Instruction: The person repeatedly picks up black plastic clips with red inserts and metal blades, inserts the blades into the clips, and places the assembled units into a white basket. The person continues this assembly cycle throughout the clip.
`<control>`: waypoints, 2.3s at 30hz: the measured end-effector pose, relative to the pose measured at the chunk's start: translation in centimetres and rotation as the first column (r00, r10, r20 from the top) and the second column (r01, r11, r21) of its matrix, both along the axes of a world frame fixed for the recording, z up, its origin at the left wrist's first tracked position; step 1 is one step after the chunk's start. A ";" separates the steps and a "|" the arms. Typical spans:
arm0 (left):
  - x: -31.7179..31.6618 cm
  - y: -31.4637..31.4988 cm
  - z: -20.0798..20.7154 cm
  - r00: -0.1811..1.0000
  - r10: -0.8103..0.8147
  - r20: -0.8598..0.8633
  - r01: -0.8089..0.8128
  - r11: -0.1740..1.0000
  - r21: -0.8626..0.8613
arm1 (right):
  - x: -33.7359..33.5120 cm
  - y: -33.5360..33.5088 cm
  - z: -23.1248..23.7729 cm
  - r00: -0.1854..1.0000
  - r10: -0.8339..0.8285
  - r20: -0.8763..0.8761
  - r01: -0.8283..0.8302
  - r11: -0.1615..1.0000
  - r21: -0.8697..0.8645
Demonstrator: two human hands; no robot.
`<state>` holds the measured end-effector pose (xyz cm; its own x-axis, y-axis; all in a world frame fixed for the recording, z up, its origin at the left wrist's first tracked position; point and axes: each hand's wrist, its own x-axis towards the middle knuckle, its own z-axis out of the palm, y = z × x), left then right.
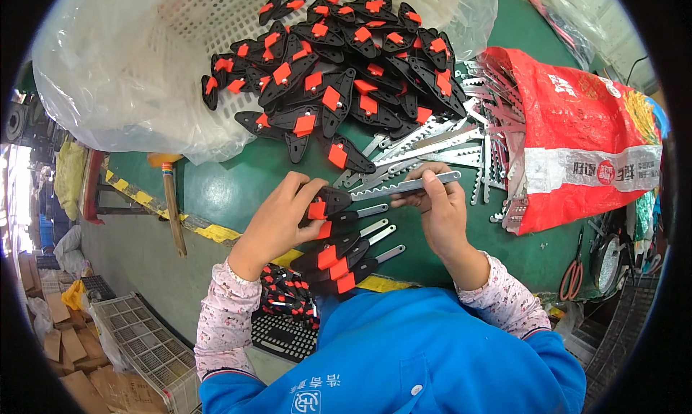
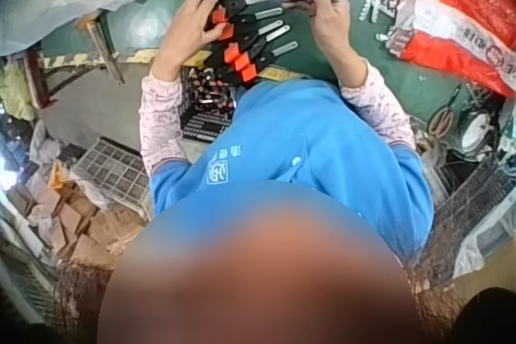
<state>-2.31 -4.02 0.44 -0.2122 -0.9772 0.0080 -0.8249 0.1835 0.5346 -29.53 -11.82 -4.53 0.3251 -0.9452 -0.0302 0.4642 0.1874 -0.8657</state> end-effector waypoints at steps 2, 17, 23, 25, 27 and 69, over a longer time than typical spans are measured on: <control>-0.1 0.3 0.3 1.000 0.030 0.005 -0.031 0.998 0.054 | -0.1 0.2 0.2 1.000 0.027 0.001 -0.027 0.999 -0.032; -2.5 1.8 1.6 0.993 -0.025 -0.112 0.019 0.999 -0.047 | 0.3 0.9 0.8 0.938 0.331 -0.106 -0.311 0.936 0.165; -4.3 1.6 0.8 0.996 -0.005 -0.088 0.000 0.999 -0.050 | -0.2 1.0 1.8 0.922 0.379 -0.083 -0.349 0.904 0.248; -5.7 1.2 0.3 1.000 -0.004 -0.026 0.001 0.994 -0.107 | -0.1 1.7 2.1 0.873 0.448 -0.193 -0.415 0.890 0.187; -7.8 1.7 -0.4 1.000 0.005 0.023 -0.002 0.989 -0.146 | 0.3 1.9 2.6 0.830 0.456 -0.320 -0.431 0.890 0.151; -3.5 5.3 -3.3 0.943 0.318 -0.101 -0.329 0.937 -0.118 | 5.6 -6.8 1.5 0.744 -0.461 -0.484 -0.431 0.222 -0.875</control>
